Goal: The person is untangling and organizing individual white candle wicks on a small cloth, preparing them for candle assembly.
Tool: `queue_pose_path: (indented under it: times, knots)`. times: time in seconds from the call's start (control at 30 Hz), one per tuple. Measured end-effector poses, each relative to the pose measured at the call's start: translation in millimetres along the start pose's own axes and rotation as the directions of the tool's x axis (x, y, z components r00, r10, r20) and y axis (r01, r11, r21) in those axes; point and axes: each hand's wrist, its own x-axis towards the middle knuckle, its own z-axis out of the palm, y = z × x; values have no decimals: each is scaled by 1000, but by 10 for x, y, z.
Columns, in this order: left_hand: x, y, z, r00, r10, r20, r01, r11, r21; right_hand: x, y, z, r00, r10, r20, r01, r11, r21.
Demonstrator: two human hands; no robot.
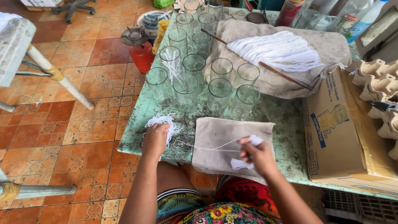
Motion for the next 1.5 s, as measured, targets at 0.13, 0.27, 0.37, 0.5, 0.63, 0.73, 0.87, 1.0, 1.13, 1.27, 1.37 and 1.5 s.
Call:
queue_pose_path:
  times: [0.13, 0.27, 0.37, 0.5, 0.63, 0.73, 0.87, 1.0, 1.13, 1.27, 1.37, 1.5]
  knots:
    - [-36, 76, -44, 1000, 17, 2, -17, 1000, -13, -42, 84, -751, 987, 4, -163, -5, 1000, -4]
    - [-176, 472, -197, 993, 97, -67, -99, 995, -32, -111, 226, -1133, 977, -11, -213, 18, 999, 32]
    - [-339, 837, -39, 975, 224, 9, -220, 964, -148, -203, 199, -1143, 973, -13, -229, 26, 998, 53]
    - [-614, 1272, 135, 846, 523, 101, -482, 832, -274, -241, 237, -1070, 971, -22, -239, 48, 993, 107]
    - [-634, 1343, 383, 794, 602, 81, -571, 785, -241, -213, 313, -1078, 969, -17, -246, 51, 990, 132]
    - [-621, 1296, 643, 757, 652, 41, -648, 757, -82, -191, 358, -1108, 974, -7, -226, 47, 984, 172]
    - [-601, 1272, 836, 743, 669, -20, -669, 743, 11, -151, 393, -1190, 986, 86, -141, -27, 926, 377]
    - [-602, 1270, 824, 761, 647, -43, -649, 759, -47, -107, 414, -1318, 974, 223, 50, -185, 639, 746]
    - [-592, 1313, 462, 820, 572, -12, -561, 799, -218, -43, 495, -1406, 961, 245, 129, -245, 536, 807]
    - [-528, 1196, 407, 851, 525, 11, -507, 826, -247, 25, 549, -1442, 943, 287, 168, -276, 395, 876]
    - [-485, 1123, 401, 865, 501, 11, -485, 843, -231, 68, 604, -1450, 934, 316, 166, -275, 340, 900]
    - [-498, 1086, 271, 883, 467, 48, -443, 863, -243, 90, 660, -1466, 924, 345, 164, -283, 329, 901]
